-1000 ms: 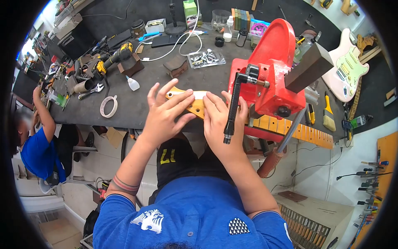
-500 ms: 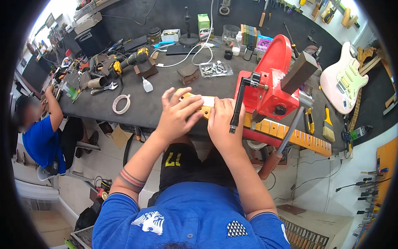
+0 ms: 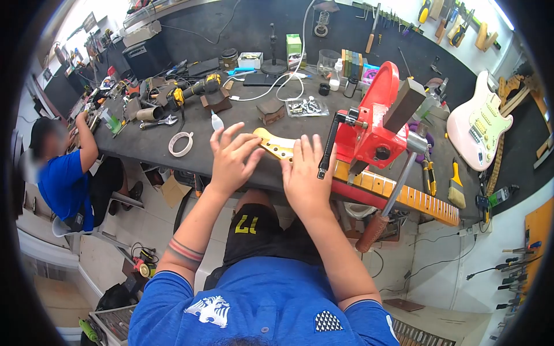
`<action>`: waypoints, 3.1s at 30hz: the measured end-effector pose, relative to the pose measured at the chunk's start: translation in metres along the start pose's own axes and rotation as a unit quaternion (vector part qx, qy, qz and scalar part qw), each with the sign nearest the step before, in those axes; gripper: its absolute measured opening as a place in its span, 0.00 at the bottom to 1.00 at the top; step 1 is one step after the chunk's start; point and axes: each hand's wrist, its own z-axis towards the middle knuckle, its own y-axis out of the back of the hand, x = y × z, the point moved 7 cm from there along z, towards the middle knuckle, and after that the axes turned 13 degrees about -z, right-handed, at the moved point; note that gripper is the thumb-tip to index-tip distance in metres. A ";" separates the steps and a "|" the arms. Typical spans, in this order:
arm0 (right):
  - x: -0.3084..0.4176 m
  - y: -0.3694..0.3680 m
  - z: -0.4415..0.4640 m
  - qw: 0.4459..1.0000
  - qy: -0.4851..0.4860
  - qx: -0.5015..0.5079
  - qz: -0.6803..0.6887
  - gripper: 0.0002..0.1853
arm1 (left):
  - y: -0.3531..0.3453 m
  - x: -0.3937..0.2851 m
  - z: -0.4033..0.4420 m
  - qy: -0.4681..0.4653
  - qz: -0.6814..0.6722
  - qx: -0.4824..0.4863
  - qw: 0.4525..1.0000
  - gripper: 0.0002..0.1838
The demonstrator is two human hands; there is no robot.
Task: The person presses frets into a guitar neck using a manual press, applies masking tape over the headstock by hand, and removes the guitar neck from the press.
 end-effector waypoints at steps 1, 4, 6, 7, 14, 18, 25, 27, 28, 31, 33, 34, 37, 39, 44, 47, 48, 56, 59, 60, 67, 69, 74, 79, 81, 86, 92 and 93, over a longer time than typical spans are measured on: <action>0.006 -0.004 -0.001 1.000 0.005 0.001 0.011 0.31 | 0.007 0.002 -0.002 0.011 0.006 -0.001 1.000 0.15; 0.031 -0.009 0.005 0.999 0.028 0.016 0.035 0.35 | 0.023 0.016 -0.018 0.064 -0.015 -0.081 0.995 0.16; 0.049 -0.018 0.010 0.996 0.035 0.020 0.081 0.36 | 0.030 0.033 -0.035 0.104 -0.015 -0.116 0.988 0.18; 0.056 -0.019 0.012 0.995 0.049 0.013 0.091 0.35 | 0.036 0.044 -0.043 0.123 -0.005 -0.127 0.984 0.19; 0.057 -0.011 0.021 0.963 0.142 0.042 0.225 0.30 | 0.077 0.130 -0.091 0.278 0.135 -0.093 0.946 0.25; 0.085 -0.009 0.009 0.907 0.227 0.048 0.351 0.28 | 0.080 0.154 -0.102 0.277 0.140 -0.026 0.950 0.14; 0.077 0.009 -0.005 0.873 0.050 0.032 0.484 0.42 | 0.094 0.033 -0.060 0.213 -0.170 0.024 0.962 0.07; 0.068 0.015 -0.001 0.846 0.018 0.051 0.531 0.38 | 0.095 0.002 -0.049 0.179 -0.220 0.067 0.957 0.06; 0.065 0.019 0.001 0.842 0.022 0.061 0.536 0.35 | 0.093 -0.009 -0.044 0.156 -0.238 0.097 0.954 0.06; 0.053 0.033 0.005 0.824 0.005 0.060 0.564 0.16 | 0.092 -0.025 -0.038 0.147 -0.262 0.124 0.946 0.06; 0.048 0.037 0.006 0.841 0.036 0.032 0.538 0.12 | 0.092 -0.037 -0.033 0.129 -0.269 0.138 0.944 0.08; 0.046 0.039 0.006 0.849 0.051 0.019 0.526 0.11 | 0.090 -0.039 -0.035 0.156 -0.302 0.135 0.930 0.08; 0.037 0.046 0.005 0.842 0.040 0.011 0.539 0.05 | 0.081 -0.038 -0.044 0.209 -0.389 0.135 0.887 0.13; 0.034 0.050 0.000 0.846 0.027 0.008 0.533 0.04 | 0.074 -0.034 -0.044 0.302 -0.399 0.096 0.860 0.15; 0.039 0.048 -0.015 0.756 -0.079 0.130 0.636 0.06 | 0.064 -0.031 -0.035 0.384 -0.368 0.129 0.837 0.19; 0.034 0.032 -0.013 0.697 -0.068 0.112 0.705 0.05 | 0.055 -0.028 -0.041 0.414 -0.442 0.154 0.781 0.16; 0.036 0.041 -0.011 0.670 -0.070 0.131 0.728 0.05 | 0.052 -0.028 -0.043 0.422 -0.475 0.165 0.755 0.15; 0.045 0.034 -0.014 0.730 -0.058 0.110 0.673 0.21 | 0.055 -0.045 -0.043 0.401 -0.506 0.108 0.756 0.09; 0.050 0.048 -0.012 0.775 -0.036 0.074 0.626 0.22 | 0.058 -0.044 -0.047 0.411 -0.485 0.074 0.768 0.07; 0.054 0.054 -0.013 0.794 -0.021 0.056 0.605 0.22 | 0.057 -0.041 -0.050 0.417 -0.461 0.066 0.781 0.07; 0.077 0.068 -0.015 0.815 0.034 -0.070 0.574 0.20 | 0.079 -0.059 -0.034 0.200 -0.107 -0.013 0.974 0.05; 0.090 0.097 -0.023 0.798 0.105 -0.151 0.574 0.22 | 0.066 -0.010 -0.047 0.240 -0.011 0.014 0.971 0.05; 0.092 0.075 -0.013 0.697 0.009 0.043 0.716 0.19 | 0.097 0.100 -0.041 0.238 0.098 -0.034 0.966 0.16; 0.064 0.027 -0.005 0.544 -0.129 0.170 0.812 0.12 | 0.092 0.180 -0.040 0.161 0.265 0.094 0.946 0.48; 0.054 0.021 -0.006 0.546 -0.152 0.171 0.806 0.11 | 0.103 0.146 -0.024 0.116 0.303 0.020 0.946 0.35; 0.032 0.005 -0.006 0.578 -0.184 0.144 0.782 0.11 | 0.060 0.008 -0.001 0.296 -0.435 0.027 0.850 0.14; 0.002 0.003 0.011 0.563 -0.200 0.106 0.795 0.09 | 0.009 -0.005 0.017 0.337 -0.524 0.097 0.776 0.07; -0.002 0.005 0.015 0.562 -0.213 0.110 0.792 0.09 | 0.007 -0.005 0.021 0.350 -0.541 0.098 0.758 0.07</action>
